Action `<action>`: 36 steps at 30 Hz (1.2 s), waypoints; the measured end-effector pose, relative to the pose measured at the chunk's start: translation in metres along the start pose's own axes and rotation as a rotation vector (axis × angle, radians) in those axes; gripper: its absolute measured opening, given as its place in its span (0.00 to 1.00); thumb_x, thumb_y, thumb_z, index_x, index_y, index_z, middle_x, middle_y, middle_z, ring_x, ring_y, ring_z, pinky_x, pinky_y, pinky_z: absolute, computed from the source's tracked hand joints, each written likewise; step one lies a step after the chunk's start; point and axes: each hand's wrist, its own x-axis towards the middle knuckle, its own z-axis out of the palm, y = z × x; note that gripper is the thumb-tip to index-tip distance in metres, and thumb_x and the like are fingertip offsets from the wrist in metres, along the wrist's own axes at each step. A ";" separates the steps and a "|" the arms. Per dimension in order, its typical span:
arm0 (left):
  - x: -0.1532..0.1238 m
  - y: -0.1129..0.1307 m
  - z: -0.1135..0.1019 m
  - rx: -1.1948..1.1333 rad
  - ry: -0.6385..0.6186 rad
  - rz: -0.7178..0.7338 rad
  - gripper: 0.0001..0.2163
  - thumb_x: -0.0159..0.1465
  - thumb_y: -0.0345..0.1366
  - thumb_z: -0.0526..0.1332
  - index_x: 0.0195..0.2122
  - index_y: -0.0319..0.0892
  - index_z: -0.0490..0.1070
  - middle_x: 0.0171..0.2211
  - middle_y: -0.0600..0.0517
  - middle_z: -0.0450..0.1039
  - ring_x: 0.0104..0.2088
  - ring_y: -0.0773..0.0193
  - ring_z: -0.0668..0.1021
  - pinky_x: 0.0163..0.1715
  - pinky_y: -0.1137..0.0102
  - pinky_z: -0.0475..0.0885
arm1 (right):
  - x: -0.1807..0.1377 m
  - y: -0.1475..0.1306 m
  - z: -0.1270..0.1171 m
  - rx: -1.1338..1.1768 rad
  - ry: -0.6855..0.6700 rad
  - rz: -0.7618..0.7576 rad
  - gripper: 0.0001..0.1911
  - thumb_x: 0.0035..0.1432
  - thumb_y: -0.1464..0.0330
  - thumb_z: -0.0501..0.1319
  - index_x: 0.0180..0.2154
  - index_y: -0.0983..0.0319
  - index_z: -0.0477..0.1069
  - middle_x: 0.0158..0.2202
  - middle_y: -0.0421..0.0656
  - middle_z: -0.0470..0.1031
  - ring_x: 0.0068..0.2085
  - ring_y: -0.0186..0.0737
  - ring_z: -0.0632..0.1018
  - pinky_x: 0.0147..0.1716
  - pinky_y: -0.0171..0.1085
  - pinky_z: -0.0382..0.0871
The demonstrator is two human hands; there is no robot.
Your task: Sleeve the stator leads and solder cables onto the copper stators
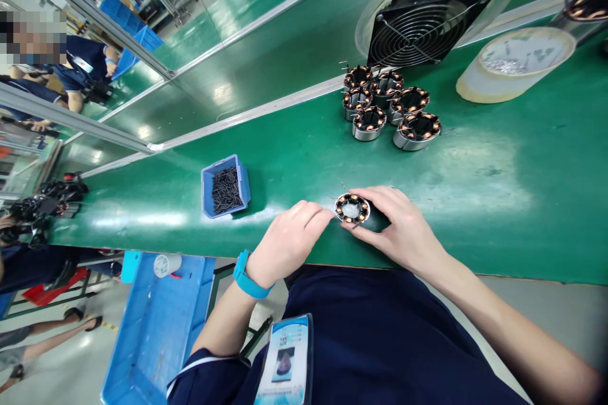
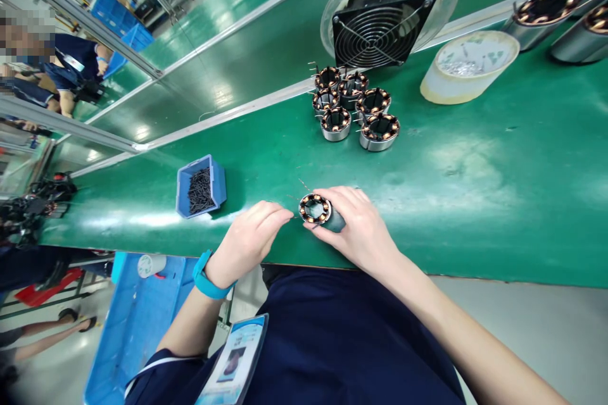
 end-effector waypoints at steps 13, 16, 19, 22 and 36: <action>0.023 -0.007 0.033 -0.411 0.680 -0.299 0.04 0.69 0.32 0.64 0.41 0.42 0.79 0.37 0.48 0.81 0.40 0.63 0.82 0.41 0.66 0.80 | 0.001 -0.001 0.000 -0.007 -0.008 0.018 0.22 0.67 0.59 0.66 0.58 0.58 0.67 0.49 0.49 0.77 0.49 0.54 0.78 0.48 0.51 0.71; 0.024 -0.004 0.036 -0.438 0.698 -0.300 0.03 0.69 0.31 0.64 0.40 0.41 0.79 0.36 0.49 0.82 0.39 0.63 0.83 0.41 0.66 0.79 | 0.000 -0.001 -0.001 -0.006 -0.008 0.016 0.22 0.67 0.59 0.66 0.58 0.58 0.67 0.49 0.49 0.77 0.49 0.53 0.77 0.48 0.50 0.70; 0.024 -0.004 0.038 -0.471 0.679 -0.280 0.03 0.68 0.29 0.64 0.40 0.41 0.79 0.37 0.49 0.83 0.39 0.64 0.83 0.41 0.66 0.79 | 0.000 0.000 -0.001 -0.007 -0.003 0.008 0.21 0.68 0.59 0.65 0.58 0.58 0.67 0.49 0.49 0.77 0.48 0.53 0.77 0.47 0.50 0.70; 0.024 -0.005 0.041 -0.480 0.655 -0.279 0.04 0.68 0.30 0.65 0.40 0.41 0.79 0.37 0.49 0.83 0.39 0.64 0.83 0.42 0.66 0.80 | 0.000 0.000 -0.001 -0.006 -0.001 0.003 0.21 0.68 0.59 0.65 0.58 0.58 0.67 0.48 0.49 0.77 0.48 0.53 0.77 0.47 0.51 0.71; 0.025 -0.004 0.045 -0.468 0.714 -0.288 0.03 0.68 0.30 0.64 0.39 0.41 0.78 0.36 0.49 0.83 0.38 0.63 0.83 0.40 0.65 0.80 | 0.000 0.000 0.000 -0.014 -0.007 0.007 0.22 0.68 0.58 0.65 0.58 0.58 0.67 0.49 0.49 0.77 0.48 0.54 0.77 0.47 0.51 0.71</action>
